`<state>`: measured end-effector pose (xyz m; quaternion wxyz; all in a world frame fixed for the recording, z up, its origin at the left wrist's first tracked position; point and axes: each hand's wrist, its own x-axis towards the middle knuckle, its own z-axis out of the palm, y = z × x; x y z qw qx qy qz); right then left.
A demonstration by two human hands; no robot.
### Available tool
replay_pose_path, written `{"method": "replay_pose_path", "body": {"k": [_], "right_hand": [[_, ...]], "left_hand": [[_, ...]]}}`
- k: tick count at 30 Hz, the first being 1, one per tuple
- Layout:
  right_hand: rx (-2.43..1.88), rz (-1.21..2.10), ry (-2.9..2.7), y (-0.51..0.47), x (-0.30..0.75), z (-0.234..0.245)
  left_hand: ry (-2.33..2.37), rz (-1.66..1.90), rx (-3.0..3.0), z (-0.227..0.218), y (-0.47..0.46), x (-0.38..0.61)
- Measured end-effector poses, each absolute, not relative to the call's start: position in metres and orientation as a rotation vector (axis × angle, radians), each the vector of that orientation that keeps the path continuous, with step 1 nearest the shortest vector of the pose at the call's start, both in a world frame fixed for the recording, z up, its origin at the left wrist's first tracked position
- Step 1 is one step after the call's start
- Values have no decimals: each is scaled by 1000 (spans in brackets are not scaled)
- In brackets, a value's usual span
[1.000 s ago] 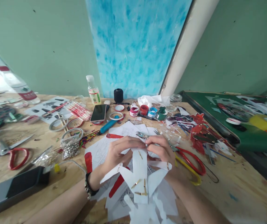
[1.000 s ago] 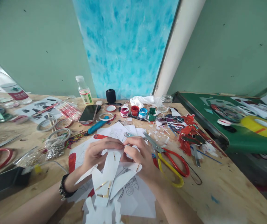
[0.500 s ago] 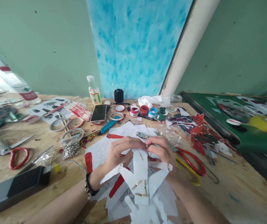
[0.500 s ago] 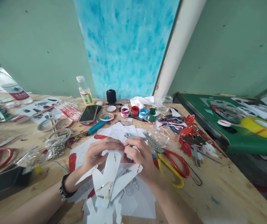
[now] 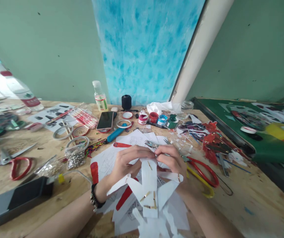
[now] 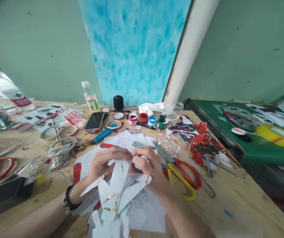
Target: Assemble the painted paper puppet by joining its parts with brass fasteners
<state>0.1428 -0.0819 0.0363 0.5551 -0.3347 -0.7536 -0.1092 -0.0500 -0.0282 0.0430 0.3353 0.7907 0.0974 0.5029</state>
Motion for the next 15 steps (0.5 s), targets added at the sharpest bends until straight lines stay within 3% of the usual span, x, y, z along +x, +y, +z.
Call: {"method": "replay_pose_path", "body": {"k": [15], "right_hand": [[-818,-117,-1835,-83,148,37]], "left_hand": [[270,1312,2110,38,-26,-50]]}}
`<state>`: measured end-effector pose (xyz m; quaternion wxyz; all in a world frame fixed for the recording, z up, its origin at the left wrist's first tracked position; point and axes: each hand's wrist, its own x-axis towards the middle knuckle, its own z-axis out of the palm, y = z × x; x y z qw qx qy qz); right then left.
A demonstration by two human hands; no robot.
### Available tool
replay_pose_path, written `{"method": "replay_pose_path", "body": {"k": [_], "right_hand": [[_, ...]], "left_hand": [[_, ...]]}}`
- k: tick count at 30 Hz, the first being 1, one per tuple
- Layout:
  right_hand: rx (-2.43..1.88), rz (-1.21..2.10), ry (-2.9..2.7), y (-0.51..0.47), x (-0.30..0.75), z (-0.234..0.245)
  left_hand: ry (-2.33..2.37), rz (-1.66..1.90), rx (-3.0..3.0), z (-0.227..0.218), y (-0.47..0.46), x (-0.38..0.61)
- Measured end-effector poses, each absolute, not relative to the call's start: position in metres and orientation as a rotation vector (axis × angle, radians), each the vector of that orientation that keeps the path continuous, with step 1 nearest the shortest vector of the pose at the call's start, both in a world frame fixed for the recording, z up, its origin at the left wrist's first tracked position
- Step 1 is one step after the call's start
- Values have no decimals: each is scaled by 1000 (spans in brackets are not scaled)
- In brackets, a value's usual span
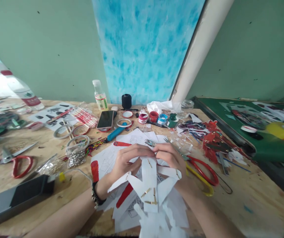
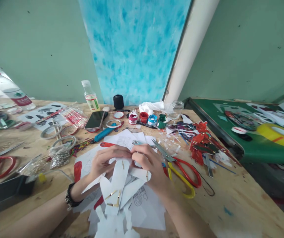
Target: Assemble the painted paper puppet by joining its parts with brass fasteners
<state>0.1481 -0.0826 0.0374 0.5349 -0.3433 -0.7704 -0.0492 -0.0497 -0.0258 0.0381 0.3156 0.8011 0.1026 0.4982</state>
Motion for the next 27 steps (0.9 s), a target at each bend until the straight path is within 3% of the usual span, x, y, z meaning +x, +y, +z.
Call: {"method": "replay_pose_path", "body": {"k": [15,27], "right_hand": [[-750,152,-1723,-82,146,31],[-754,179,-1691,-84,144,33]], "left_hand": [[268,1320,2181,48,-33,-53],[265,1281,2159,51,-35,-56]]}}
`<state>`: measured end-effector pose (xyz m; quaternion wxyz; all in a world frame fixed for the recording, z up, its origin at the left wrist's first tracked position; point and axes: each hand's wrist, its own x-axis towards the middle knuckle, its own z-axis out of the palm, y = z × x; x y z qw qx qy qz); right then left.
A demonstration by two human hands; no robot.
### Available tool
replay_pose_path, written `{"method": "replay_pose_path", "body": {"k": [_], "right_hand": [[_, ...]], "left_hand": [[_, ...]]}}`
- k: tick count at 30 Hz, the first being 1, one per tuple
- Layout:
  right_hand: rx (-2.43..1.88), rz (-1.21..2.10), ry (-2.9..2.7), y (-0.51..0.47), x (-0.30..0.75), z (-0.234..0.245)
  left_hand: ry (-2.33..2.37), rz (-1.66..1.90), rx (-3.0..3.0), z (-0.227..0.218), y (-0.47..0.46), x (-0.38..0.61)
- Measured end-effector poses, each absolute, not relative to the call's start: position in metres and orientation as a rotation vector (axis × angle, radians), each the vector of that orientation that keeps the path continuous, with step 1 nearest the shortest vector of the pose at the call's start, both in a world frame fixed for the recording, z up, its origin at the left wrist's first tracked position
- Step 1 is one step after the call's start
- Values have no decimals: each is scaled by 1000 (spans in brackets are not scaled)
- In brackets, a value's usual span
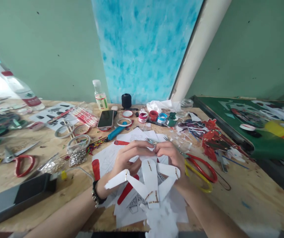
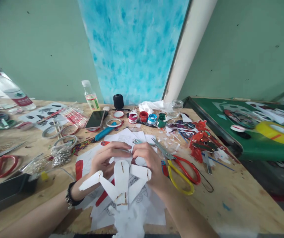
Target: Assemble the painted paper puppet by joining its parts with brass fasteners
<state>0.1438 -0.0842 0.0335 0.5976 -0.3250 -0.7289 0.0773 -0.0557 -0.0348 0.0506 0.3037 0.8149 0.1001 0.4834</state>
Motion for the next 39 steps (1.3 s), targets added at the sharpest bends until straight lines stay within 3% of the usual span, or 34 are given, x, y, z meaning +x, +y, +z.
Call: {"method": "replay_pose_path", "body": {"k": [29,39], "right_hand": [[-805,-84,-1689,-86,139,25],[-806,80,-1718,-86,140,35]], "left_hand": [[349,1398,2064,32,-36,-52],[345,1326,2006,31,-32,-57]]}}
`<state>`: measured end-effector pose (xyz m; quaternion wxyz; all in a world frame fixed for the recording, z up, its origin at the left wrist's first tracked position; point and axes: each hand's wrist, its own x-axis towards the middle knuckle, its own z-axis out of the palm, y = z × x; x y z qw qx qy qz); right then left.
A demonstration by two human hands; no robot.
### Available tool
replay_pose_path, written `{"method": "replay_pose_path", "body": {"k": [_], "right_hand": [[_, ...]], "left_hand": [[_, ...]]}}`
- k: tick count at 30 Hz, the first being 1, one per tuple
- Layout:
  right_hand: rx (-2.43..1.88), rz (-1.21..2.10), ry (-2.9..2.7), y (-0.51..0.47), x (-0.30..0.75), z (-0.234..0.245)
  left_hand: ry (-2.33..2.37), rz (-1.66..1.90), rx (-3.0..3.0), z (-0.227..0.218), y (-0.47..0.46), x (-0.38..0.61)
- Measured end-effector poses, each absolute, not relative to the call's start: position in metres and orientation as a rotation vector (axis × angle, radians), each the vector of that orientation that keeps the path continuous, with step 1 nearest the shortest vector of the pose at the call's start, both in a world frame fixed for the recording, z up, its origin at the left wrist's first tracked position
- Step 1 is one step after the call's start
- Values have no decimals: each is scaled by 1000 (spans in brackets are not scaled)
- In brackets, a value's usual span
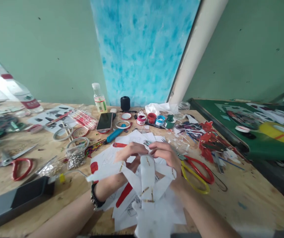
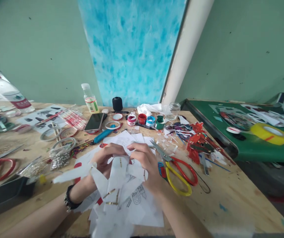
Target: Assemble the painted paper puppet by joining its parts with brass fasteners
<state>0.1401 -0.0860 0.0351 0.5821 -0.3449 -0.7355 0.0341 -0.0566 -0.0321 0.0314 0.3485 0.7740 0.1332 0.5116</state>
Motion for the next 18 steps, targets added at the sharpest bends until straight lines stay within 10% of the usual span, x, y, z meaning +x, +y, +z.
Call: {"method": "replay_pose_path", "body": {"k": [18], "right_hand": [[-769,156,-1705,-84,138,42]], "left_hand": [[437,1259,1833,28,-32,-53]]}}
